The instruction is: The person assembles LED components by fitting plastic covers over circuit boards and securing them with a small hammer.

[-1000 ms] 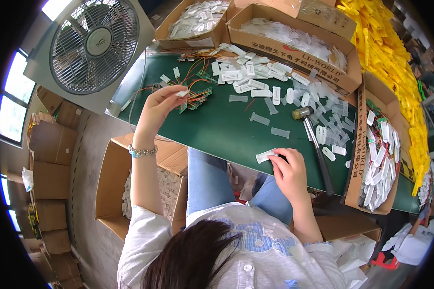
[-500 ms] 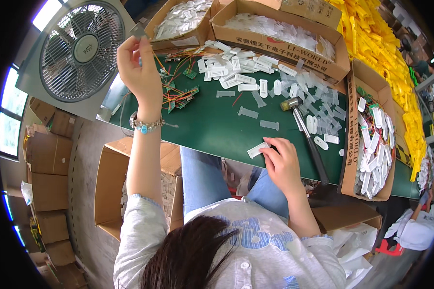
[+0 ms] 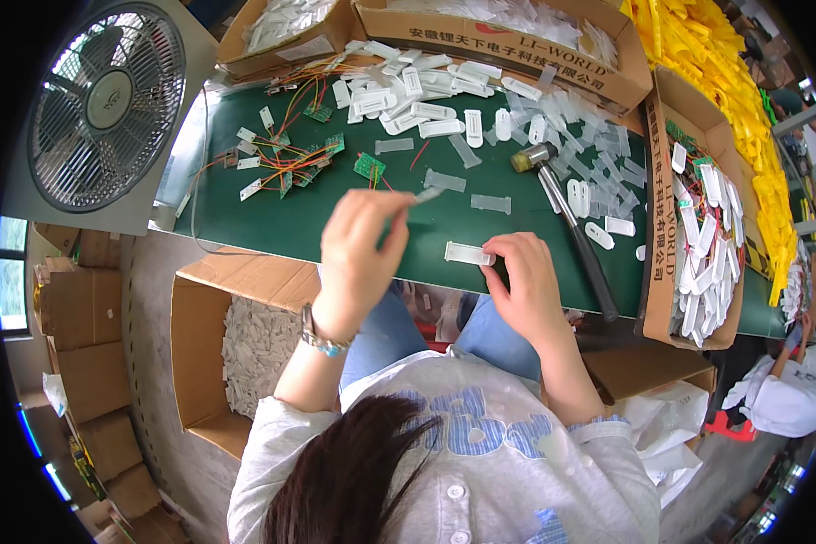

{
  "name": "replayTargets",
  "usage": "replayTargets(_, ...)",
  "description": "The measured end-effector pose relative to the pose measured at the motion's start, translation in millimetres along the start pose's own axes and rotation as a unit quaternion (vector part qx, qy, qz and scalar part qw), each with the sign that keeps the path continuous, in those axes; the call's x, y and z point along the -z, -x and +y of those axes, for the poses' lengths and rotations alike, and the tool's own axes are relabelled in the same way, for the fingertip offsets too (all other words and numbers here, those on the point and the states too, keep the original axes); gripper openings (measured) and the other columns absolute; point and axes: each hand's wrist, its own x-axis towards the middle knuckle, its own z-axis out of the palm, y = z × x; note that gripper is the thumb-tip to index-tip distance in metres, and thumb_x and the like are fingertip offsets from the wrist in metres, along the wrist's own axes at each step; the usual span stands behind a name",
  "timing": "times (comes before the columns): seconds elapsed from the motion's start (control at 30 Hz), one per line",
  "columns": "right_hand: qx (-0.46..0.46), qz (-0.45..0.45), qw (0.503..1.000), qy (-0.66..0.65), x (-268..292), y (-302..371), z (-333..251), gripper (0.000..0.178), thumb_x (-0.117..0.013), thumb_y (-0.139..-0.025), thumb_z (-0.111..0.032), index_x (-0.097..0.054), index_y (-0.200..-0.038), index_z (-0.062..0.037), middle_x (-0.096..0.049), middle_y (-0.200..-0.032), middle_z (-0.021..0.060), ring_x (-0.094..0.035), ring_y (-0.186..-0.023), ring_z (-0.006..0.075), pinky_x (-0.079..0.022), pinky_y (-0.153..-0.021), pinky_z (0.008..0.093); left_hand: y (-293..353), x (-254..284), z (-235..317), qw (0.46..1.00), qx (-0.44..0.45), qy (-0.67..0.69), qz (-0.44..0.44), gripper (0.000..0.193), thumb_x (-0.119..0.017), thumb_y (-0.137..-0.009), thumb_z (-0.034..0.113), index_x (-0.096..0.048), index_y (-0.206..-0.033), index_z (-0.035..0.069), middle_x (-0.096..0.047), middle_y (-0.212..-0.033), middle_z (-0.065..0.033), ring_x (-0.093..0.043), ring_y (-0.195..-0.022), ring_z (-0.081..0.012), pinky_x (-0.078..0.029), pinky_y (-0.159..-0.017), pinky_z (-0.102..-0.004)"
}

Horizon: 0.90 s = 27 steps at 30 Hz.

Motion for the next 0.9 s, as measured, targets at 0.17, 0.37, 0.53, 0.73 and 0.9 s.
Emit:
replayTargets(0.17,-0.02,0.002,1.0,-0.013,2,0,-6,0.036,-0.075,-0.074,0.0,-0.057,-0.105,-0.0061,-0.062,-0.1,0.0079,-0.058,-0.094,0.0291,-0.043,-0.081,0.0414,36,-20,6,0.989,-0.079,0.024,-0.122,0.024,-0.069,-0.07,-0.002,-0.069,-0.093,0.001,-0.07,-0.096,-0.0094,-0.068,-0.088,-0.027,-0.057,-0.074,-0.0375)
replayTargets(0.37,-0.015,-0.018,1.0,-0.008,4,0,-3,0.036,-0.076,-0.073,-0.001,-0.059,-0.105,-0.0066,-0.062,-0.101,0.0072,-0.058,-0.096,0.0283,-0.043,-0.081,0.041,45,-29,7,0.983,-0.126,-0.005,-0.135,0.03,-0.065,-0.07,0.005,-0.07,-0.098,0.0,-0.071,-0.106,-0.0099,-0.068,-0.098,-0.0263,-0.059,-0.08,-0.0376)
replayTargets(0.53,-0.005,-0.022,1.0,-0.008,5,-1,-3,0.038,-0.075,-0.073,0.0,-0.059,-0.107,-0.0067,-0.063,-0.102,0.0067,-0.058,-0.097,0.028,-0.044,-0.083,0.0408,46,-29,9,0.983,-0.127,0.005,-0.134,0.032,-0.065,-0.071,0.006,-0.071,-0.102,0.0,-0.071,-0.11,-0.0095,-0.067,-0.102,-0.0263,-0.059,-0.083,-0.0383)
replayTargets(0.73,0.03,-0.035,0.999,0.028,3,2,-1,0.041,-0.071,-0.073,0.001,-0.067,-0.111,-0.0115,-0.06,-0.101,0.005,-0.057,-0.095,0.0268,-0.044,-0.083,0.0411,42,-24,8,0.974,-0.149,-0.032,-0.169,0.031,-0.065,-0.073,0.008,-0.071,-0.102,0.002,-0.07,-0.113,-0.0066,-0.064,-0.11,-0.026,-0.057,-0.087,-0.0392)
replayTargets(0.9,0.054,-0.046,0.996,0.062,5,0,-6,0.042,-0.07,-0.071,0.0,-0.072,-0.11,-0.0134,-0.059,-0.101,0.0062,-0.057,-0.094,0.0269,-0.044,-0.083,0.0411,43,-20,1,0.982,-0.101,-0.075,-0.143,0.024,-0.069,-0.071,0.008,-0.069,-0.095,0.007,-0.068,-0.102,-0.0017,-0.063,-0.096,-0.0236,-0.049,-0.082,-0.0392)
